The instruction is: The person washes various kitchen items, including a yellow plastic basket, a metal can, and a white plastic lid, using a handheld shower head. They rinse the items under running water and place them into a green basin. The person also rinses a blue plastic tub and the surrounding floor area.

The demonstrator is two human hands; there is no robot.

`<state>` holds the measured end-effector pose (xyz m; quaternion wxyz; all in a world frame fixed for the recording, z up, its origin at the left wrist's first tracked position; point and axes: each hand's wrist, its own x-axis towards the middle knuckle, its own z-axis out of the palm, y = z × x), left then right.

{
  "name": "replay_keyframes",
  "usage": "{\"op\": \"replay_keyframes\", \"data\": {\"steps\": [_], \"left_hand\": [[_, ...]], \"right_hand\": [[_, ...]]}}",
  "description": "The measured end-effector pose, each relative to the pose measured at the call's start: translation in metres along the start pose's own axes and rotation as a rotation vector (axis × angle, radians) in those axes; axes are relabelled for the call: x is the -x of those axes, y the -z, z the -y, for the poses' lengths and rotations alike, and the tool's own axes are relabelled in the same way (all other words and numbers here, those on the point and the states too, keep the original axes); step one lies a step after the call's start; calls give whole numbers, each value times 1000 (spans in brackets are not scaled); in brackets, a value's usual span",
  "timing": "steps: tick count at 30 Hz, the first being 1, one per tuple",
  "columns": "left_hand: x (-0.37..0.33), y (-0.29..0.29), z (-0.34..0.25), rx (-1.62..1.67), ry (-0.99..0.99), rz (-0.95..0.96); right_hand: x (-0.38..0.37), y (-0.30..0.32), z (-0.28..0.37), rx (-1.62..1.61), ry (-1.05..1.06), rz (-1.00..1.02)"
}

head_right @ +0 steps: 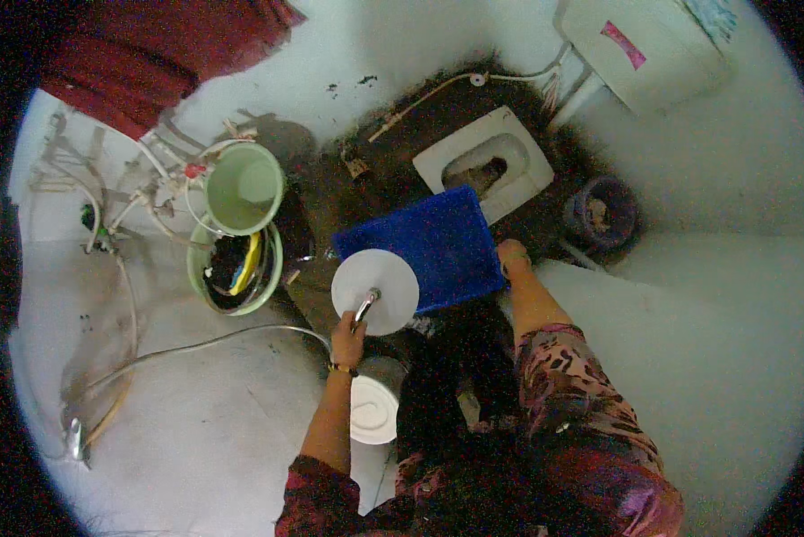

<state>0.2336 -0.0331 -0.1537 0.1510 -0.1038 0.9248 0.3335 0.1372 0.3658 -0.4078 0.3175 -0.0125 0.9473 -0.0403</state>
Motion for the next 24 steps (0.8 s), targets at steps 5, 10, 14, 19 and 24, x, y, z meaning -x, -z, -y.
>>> {"op": "replay_keyframes", "data": {"steps": [5, 10, 14, 19, 24], "left_hand": [[-87, -71, 47, -107, -97, 138], [-160, -162, 85, -267, -213, 295], [-196, -223, 110, -449, -227, 438], [-225, -283, 132, -608, -235, 500], [-246, -326, 199, -569, -122, 431]], "right_hand": [[5, 25, 4, -890, -475, 30], [-8, 5, -22, -1056, -601, -33], [-47, -58, -60, -1167, -623, -27], [-81, -105, -90, -951, -233, -61], [-136, -102, -56, -1174, -474, 116]]}}
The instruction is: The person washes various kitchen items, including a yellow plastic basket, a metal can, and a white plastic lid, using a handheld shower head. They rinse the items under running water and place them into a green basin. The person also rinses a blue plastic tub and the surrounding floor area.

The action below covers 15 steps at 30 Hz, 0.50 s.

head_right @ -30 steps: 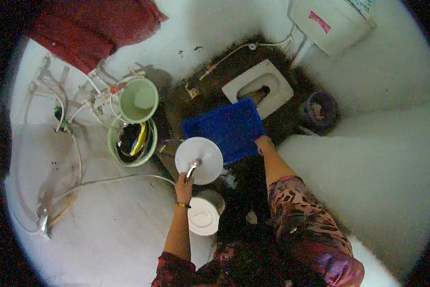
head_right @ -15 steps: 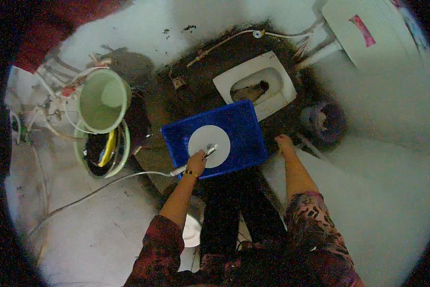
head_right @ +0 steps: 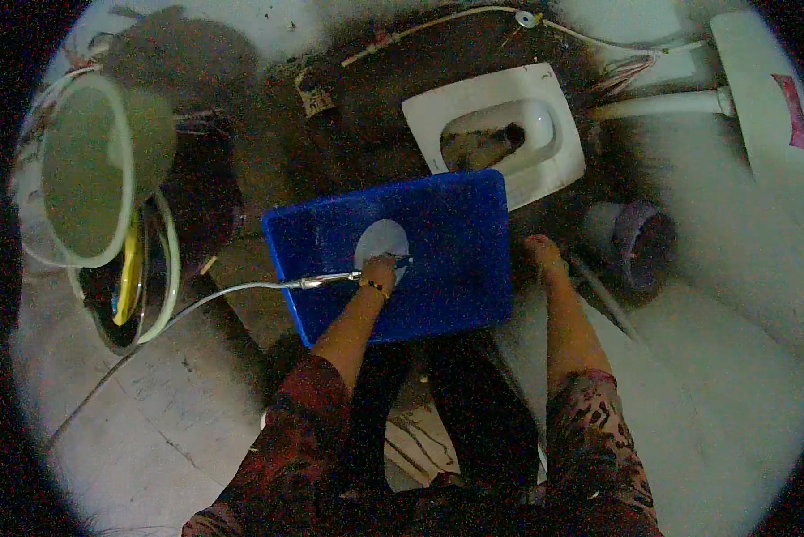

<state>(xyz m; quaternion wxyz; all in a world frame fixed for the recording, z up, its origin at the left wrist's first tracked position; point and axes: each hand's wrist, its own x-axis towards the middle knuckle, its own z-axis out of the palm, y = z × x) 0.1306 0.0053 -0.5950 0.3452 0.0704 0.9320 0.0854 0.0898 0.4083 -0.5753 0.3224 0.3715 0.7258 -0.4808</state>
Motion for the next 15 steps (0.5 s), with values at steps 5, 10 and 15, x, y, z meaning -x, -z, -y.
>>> {"op": "replay_keyframes", "data": {"steps": [5, 10, 15], "left_hand": [[-24, -1, -38, 15, -58, -37], [7, 12, -10, -51, -87, -219], [-2, 127, -30, 114, -142, -472]], "right_hand": [[-61, 45, -18, 345, 423, -41], [-31, -40, 62, -128, -55, 51], [-83, 1, 56, -55, 197, 73]]}}
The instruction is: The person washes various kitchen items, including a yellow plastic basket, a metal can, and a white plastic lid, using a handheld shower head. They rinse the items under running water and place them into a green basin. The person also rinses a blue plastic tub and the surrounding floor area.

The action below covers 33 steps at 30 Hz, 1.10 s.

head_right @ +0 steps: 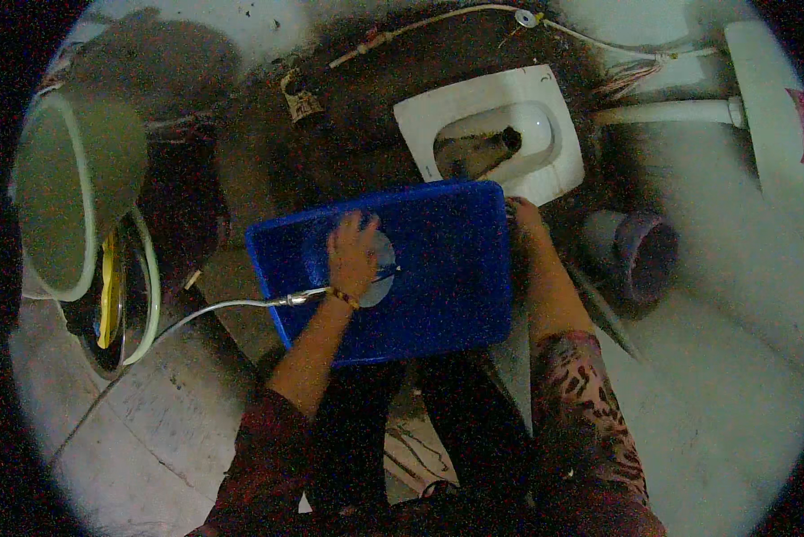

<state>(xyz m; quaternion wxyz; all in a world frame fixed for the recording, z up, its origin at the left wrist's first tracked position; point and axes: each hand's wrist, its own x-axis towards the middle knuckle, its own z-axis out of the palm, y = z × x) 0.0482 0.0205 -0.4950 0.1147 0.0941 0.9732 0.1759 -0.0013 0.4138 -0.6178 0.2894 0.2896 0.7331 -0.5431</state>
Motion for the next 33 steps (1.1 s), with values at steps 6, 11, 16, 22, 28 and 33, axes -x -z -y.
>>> {"op": "replay_keyframes", "data": {"steps": [6, 11, 16, 22, 28, 33], "left_hand": [[-64, -17, 44, -30, 62, -77], [-61, 5, 77, -85, -7, 56], [-73, -9, 90, -54, -177, 155], [-67, -6, 89, -128, -154, 124], [-66, -7, 86, -142, -139, 120], [-67, -10, 87, -131, -156, 103]], "right_hand": [[-86, 11, -8, -114, 73, -18], [-79, -47, 35, -39, -31, 185], [-127, -55, -12, -315, -107, 225], [-125, -77, 10, -163, -87, 285], [-163, -85, -16, 81, -86, 386], [-183, -89, -22, 273, -70, 442]]}}
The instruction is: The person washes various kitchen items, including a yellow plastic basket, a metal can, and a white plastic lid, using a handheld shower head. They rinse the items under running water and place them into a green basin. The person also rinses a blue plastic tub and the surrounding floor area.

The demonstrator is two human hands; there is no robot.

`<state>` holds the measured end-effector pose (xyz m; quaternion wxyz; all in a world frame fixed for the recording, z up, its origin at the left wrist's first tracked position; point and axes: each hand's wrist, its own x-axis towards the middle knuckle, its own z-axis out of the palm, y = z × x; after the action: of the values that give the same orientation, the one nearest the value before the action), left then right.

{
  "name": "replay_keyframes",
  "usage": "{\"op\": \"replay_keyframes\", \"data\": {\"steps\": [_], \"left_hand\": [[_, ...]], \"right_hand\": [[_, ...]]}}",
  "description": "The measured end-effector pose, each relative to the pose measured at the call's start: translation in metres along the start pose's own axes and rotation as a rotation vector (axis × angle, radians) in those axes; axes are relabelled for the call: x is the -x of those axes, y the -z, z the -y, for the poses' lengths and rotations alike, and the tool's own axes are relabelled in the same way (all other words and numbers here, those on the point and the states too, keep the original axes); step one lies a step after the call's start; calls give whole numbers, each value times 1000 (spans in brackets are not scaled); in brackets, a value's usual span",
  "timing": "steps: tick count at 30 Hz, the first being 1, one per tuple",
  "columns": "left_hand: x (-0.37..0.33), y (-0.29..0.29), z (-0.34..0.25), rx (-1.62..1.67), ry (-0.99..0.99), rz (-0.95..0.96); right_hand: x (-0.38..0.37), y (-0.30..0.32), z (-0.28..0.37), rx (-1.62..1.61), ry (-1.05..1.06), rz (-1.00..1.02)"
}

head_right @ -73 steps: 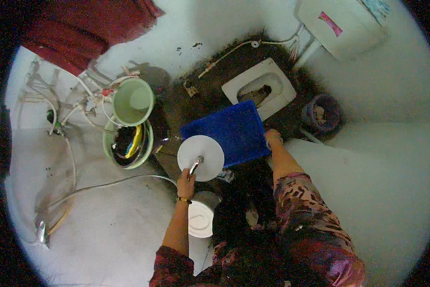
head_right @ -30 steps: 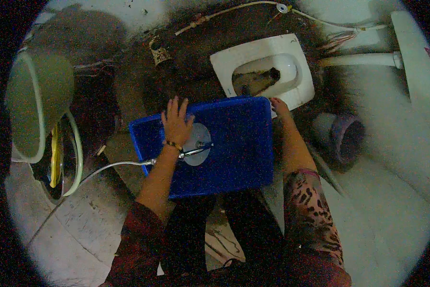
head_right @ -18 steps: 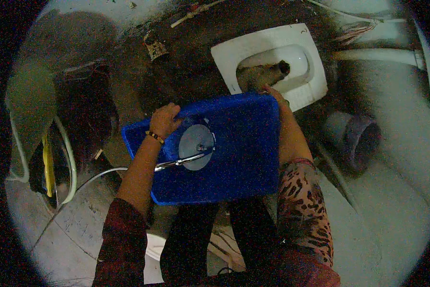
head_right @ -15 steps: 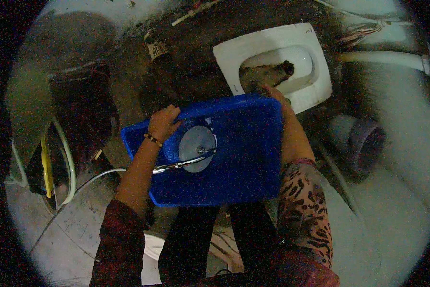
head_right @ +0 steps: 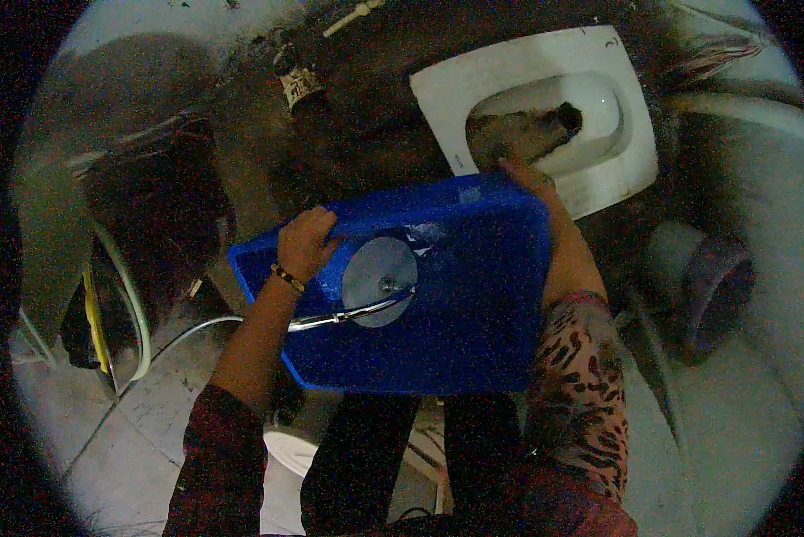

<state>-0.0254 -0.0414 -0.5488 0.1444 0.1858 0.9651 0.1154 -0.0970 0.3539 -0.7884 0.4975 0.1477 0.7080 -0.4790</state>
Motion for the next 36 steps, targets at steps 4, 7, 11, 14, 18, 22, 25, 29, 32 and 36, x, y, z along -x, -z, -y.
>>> {"op": "replay_keyframes", "data": {"steps": [4, 7, 11, 14, 18, 22, 25, 29, 32, 36], "left_hand": [[0, 2, -3, 4, 8, 1], [-1, -2, -1, 5, 1, -5], [2, 5, -2, 18, -45, -93], [-1, 9, -5, 11, -4, -12], [-2, 7, -2, 39, -31, -5], [-1, -1, 1, 84, -58, -89], [5, 3, 5, 74, -17, -5], [4, 7, 3, 51, -8, -54], [8, 15, 1, -102, -44, -323], [51, 14, -61, 166, 43, -313]], "right_hand": [[-13, 2, -5, 91, -6, 34], [-16, 7, -13, 54, 1, 17], [-21, -1, -16, 9, 18, 15], [-14, 1, -21, -27, 29, -34], [8, 10, -18, -125, 124, -183], [82, 21, 25, -510, 321, -439], [153, 4, 74, -681, 564, -607], [243, -20, 126, -457, 912, -741], [294, -67, 160, -632, 926, -671], [335, -117, 171, -868, 835, -418]]}}
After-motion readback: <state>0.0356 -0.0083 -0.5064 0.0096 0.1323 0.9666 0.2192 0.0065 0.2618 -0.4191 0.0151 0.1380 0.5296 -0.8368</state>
